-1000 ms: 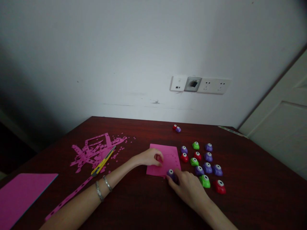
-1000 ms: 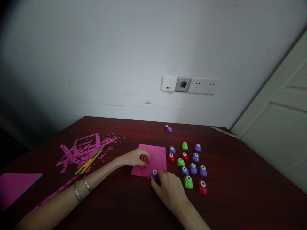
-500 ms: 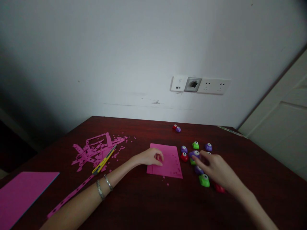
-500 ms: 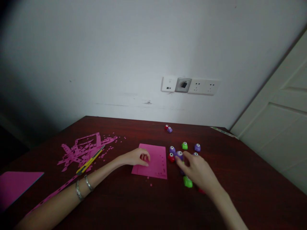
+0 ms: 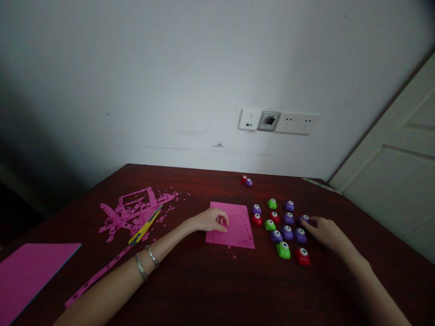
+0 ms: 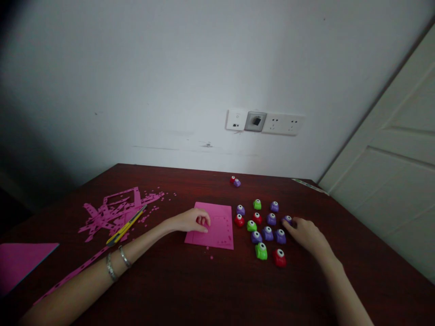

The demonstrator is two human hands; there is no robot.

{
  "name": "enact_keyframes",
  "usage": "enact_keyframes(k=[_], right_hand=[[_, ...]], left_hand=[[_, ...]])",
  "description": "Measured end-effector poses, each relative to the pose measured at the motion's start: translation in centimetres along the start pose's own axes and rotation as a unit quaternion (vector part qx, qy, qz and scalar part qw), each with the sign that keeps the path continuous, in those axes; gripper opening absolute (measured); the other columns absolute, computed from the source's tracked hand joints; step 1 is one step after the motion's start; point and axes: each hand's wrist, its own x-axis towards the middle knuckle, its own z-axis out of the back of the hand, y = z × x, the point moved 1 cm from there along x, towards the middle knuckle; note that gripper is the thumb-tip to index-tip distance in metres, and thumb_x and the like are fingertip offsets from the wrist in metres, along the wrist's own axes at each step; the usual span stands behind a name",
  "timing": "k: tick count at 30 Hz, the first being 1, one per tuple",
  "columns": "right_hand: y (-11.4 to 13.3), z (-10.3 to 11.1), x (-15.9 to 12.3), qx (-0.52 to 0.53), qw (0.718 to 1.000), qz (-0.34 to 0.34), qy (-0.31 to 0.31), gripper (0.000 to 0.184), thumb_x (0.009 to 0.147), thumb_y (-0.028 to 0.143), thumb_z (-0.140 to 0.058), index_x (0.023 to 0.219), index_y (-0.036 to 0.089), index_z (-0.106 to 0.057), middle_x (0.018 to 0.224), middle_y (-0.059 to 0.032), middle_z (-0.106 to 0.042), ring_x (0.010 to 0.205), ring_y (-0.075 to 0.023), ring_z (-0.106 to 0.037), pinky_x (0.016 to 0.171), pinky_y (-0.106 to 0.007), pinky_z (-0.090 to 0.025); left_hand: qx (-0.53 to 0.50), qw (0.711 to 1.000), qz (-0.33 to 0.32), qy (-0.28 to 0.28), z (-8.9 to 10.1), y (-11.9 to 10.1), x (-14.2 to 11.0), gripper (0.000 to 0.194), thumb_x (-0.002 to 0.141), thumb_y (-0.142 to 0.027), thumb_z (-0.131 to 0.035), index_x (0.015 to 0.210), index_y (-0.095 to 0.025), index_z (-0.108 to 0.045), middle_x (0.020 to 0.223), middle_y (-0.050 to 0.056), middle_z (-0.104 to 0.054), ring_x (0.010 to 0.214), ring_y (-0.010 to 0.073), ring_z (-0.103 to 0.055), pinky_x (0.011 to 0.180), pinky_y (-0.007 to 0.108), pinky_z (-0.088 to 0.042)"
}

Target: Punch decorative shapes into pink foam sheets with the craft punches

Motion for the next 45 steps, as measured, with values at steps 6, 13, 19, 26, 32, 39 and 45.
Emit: enact_keyframes(k=[6, 13, 19, 26, 32, 39, 45], right_hand=[[0.3, 0.0, -0.3, -0.01, 1.0, -0.012, -0.015, 0.047, 0.077, 0.056, -0.041, 0.083, 0.017, -0.066, 0.08, -0.014, -0.068, 0.078, -0.0281, -0.065, 0.066, -0.033, -0.044], [1.8, 2.3, -1.9, -0.037, 0.998, -0.053, -0.018, 0.058, 0.075, 0.068, -0.035, 0.073, 0.019, -0.065, 0.07, -0.0128, -0.066, 0.069, -0.0295, -0.064, 0.057, -0.034, -0.042], [9.7, 3.4, -5.5, 0.006, 0.986, 0.117, -0.116, 0.036, 0.085, 0.048, -0.036, 0.071, 0.022, -0.057, 0.063, -0.0027, -0.06, 0.056, -0.0179, -0.058, 0.052, -0.026, -0.038], [17.0, -0.5, -9.3, 0.028, 0.927, 0.373, -0.031, 0.026, 0.084, 0.015, -0.036, 0.096, 0.02, -0.059, 0.1, -0.0065, -0.058, 0.079, -0.0157, -0.06, 0.068, -0.027, -0.045], [16.9, -1.5, -9.3, -0.001, 0.93, 0.367, 0.006, 0.033, 0.083, 0.006, -0.033, 0.098, 0.019, -0.059, 0.103, -0.0052, -0.057, 0.081, -0.0153, -0.061, 0.068, -0.026, -0.046], [16.9, -2.0, -9.1, -0.022, 0.935, 0.353, 0.005, 0.036, 0.08, 0.002, -0.033, 0.098, 0.019, -0.06, 0.102, -0.0049, -0.058, 0.079, -0.0142, -0.061, 0.064, -0.022, -0.044], [17.1, -2.0, -9.2, -0.017, 0.941, 0.339, 0.012, 0.035, 0.079, 0.002, -0.034, 0.098, 0.02, -0.058, 0.103, -0.0045, -0.057, 0.077, -0.0133, -0.061, 0.064, -0.021, -0.043]], left_hand=[[0.0, 1.0, -0.007, -0.008, -0.2, 0.4, 0.1, 0.02, 0.066, -0.024, -0.068, 0.083, -0.015, -0.065, 0.073, -0.001, -0.054, 0.065, 0.0095, -0.047, 0.058, 0.02, -0.038], [0.004, 1.0, -0.002, -0.005, -0.2, 0.2, -0.1, 0.02, 0.067, -0.025, -0.068, 0.084, -0.016, -0.065, 0.076, 0.0, -0.056, 0.067, 0.01, -0.048, 0.059, 0.02, -0.038], [0.006, 1.0, 0.003, -0.007, -0.1, 0.0, -0.3, 0.021, 0.067, -0.026, -0.068, 0.085, -0.016, -0.065, 0.076, 0.0, -0.055, 0.067, 0.0101, -0.048, 0.059, 0.021, -0.039], [0.015, 1.0, 0.001, -0.018, -0.2, -0.2, -0.3, 0.021, 0.066, -0.024, -0.069, 0.085, -0.016, -0.065, 0.074, -0.001, -0.056, 0.065, 0.0103, -0.048, 0.058, 0.021, -0.038], [0.015, 1.0, 0.0, -0.018, -0.3, -0.2, -0.2, 0.022, 0.066, -0.023, -0.069, 0.086, -0.016, -0.065, 0.076, 0.0, -0.057, 0.067, 0.0105, -0.049, 0.06, 0.021, -0.039], [0.031, 0.999, -0.019, -0.01, 0.1, -0.4, -0.1, 0.02, 0.066, -0.024, -0.068, 0.084, -0.015, -0.066, 0.072, -0.001, -0.057, 0.063, 0.01, -0.047, 0.056, 0.021, -0.037], [-0.003, 0.999, -0.008, -0.039, 0.6, -1.3, 1.0, 0.017, 0.073, -0.025, -0.06, 0.083, -0.014, -0.067, 0.078, 0.003, -0.066, 0.07, 0.0119, -0.057, 0.066, 0.023, -0.043]])
